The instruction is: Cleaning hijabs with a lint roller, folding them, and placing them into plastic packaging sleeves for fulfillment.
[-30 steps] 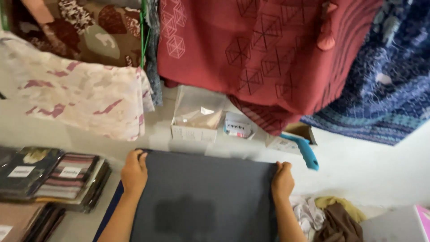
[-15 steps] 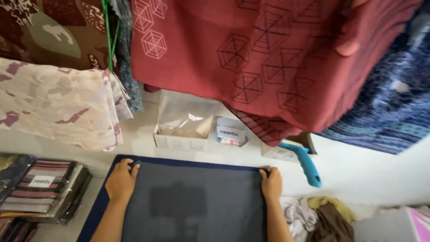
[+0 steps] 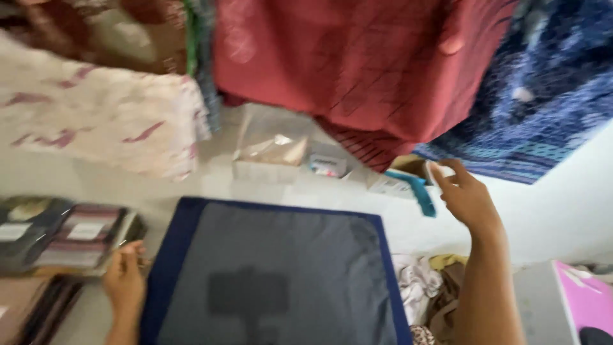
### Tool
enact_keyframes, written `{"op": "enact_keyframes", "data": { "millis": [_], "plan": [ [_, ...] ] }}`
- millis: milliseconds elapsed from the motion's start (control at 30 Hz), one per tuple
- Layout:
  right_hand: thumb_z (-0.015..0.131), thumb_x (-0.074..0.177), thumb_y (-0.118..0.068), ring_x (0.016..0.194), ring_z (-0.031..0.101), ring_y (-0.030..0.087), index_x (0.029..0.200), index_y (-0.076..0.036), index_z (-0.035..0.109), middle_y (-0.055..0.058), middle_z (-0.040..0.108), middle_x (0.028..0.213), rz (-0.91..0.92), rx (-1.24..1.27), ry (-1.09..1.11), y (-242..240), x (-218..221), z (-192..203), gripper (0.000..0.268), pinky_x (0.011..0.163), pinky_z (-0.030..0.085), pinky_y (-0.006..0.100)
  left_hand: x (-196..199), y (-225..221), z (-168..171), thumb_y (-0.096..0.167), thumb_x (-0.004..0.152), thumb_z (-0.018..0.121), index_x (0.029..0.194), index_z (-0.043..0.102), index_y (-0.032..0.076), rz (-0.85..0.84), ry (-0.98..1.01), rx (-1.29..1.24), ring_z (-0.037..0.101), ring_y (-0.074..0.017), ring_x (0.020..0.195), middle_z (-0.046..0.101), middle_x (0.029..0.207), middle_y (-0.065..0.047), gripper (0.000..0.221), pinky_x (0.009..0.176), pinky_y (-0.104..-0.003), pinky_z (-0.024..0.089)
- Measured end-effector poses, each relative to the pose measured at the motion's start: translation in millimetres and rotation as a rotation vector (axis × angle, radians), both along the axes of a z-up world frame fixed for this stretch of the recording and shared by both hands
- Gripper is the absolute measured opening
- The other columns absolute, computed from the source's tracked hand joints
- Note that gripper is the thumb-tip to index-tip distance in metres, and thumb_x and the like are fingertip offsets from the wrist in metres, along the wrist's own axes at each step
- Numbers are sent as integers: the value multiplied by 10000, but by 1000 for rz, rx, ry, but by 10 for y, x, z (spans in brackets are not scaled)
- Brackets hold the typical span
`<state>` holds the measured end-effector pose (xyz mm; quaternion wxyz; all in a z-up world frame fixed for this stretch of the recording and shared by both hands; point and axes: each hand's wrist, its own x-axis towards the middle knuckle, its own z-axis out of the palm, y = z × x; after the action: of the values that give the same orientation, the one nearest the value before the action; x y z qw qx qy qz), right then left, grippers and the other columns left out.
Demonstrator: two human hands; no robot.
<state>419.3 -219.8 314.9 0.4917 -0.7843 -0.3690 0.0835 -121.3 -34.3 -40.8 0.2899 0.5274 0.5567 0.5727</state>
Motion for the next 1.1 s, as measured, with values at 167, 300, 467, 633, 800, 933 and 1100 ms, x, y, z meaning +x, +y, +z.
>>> {"op": "enact_keyframes", "data": {
  "millis": [167, 300, 467, 633, 800, 933, 1100],
  "plan": [
    [603, 898, -420, 1108, 664, 444, 1320, -153, 701, 178, 667, 1344, 166, -616, -803, 956, 1098, -875, 509, 944, 535, 474, 20, -494, -45, 195, 1103, 532, 1140, 693, 46, 67, -67, 39, 640, -186, 728, 697, 903, -82, 223, 708, -298, 513],
    [550, 962, -175, 1057, 671, 521, 1413, -70, 599, 294, 717, 1193, 94, -578, -659, 509, 555, -651, 466, 868, 531, 561, -44, -769, 330, 135, 1045, 553, 1046, 732, 15, -14, 3, 165, 598, -151, 633, 698, 814, -67, 215, 600, -259, 472],
    [573, 1072, 38, 1111, 614, 501, 1463, 133, 571, 351, 635, 1307, 4, 23, -882, -818, -690, -726, 402, 910, 487, 549, -150, -767, 171, 167, 1074, 558, 1066, 724, 7, 64, -172, 91, 546, -126, 605, 647, 726, -48, 230, 600, -240, 451],
    [525, 945, -190, 983, 665, 355, 1063, -56, 745, 198, 700, 1126, 177, -925, -1004, -578, -996, -3440, 284, 869, 543, 467, -134, -699, 317, 135, 1041, 577, 1044, 734, 10, 30, -114, 120, 572, -136, 623, 658, 726, -54, 200, 617, -249, 474],
    [728, 741, -287, 482, 648, 332, 1344, -427, 559, -39, 573, 1070, 437, -343, -1009, -632, -2555, -3433, 642, 401, 547, 465, -164, -659, 313, 142, 1053, 552, 1059, 719, 15, 32, -169, 135, 555, -130, 625, 646, 740, -54, 211, 619, -241, 462],
    [675, 842, -238, 543, 692, 304, 1359, -165, 535, 93, 582, 1085, 583, -278, -1005, 212, -3139, -3057, 541, 477, 571, 429, -237, -707, 336, 174, 1031, 582, 1049, 737, 32, 112, -63, 132, 552, -109, 592, 670, 750, -30, 212, 583, -240, 444],
    [660, 859, -124, 425, 654, 235, 1228, -79, 600, 115, 639, 973, 487, -49, -1139, 1184, -3612, -2902, 377, 415, 576, 333, -197, -820, 357, 174, 1001, 622, 1105, 707, 43, 114, 107, 199, 582, -126, 668, 679, 912, -52, 188, 645, -257, 482]
  ]
}}
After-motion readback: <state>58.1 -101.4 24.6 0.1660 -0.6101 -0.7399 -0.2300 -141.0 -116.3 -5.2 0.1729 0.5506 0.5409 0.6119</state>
